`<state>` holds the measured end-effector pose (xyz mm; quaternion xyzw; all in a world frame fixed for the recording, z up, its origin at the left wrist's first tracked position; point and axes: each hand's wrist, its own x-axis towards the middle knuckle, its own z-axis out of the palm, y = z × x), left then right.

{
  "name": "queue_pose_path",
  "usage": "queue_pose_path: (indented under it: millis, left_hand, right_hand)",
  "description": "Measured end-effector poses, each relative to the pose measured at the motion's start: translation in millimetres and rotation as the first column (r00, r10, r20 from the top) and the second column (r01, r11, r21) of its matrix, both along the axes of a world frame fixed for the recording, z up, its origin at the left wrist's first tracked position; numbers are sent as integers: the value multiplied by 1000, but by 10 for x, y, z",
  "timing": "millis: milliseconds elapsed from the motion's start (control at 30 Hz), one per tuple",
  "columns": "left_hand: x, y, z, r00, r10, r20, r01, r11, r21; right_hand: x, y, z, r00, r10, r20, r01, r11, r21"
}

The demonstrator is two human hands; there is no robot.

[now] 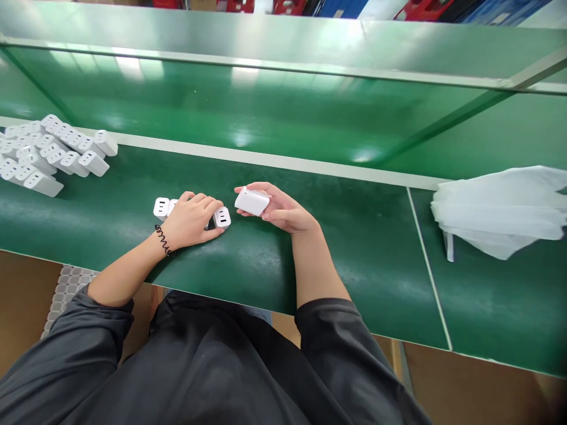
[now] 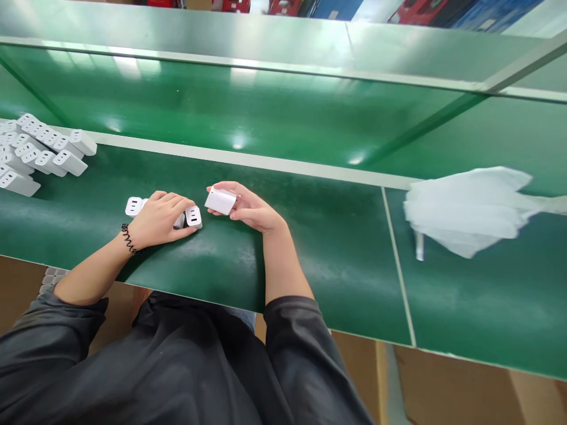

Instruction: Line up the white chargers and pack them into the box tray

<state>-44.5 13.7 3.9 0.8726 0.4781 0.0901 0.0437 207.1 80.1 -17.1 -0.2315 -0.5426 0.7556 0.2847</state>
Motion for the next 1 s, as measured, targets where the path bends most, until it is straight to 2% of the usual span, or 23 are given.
queue_pose_path:
  millis: [233, 433, 600, 867, 1000]
  left_hand:
    - [8, 6, 6, 994, -101, 36, 101, 995, 24]
    - [91, -15, -42, 1000, -8, -15, 10, 992, 127]
    - [107, -45, -39, 1000, -11, 7, 10, 991, 130]
    - [186, -74, -58, 995, 100, -15, -96, 982, 165]
    - [80, -57, 29, 1000, -19, 20, 18, 997, 76]
  right_hand:
    - [26, 0, 9, 999, 3, 45, -4, 1000, 26]
    - [67, -4, 21, 999, 32, 17, -32, 999, -13]
    - [72, 15, -4, 998, -21, 66, 20, 999, 30]
    - [20, 47, -104, 991, 96, 88, -103, 992, 69]
    - [32, 63, -132, 985, 156, 76, -161, 985, 68]
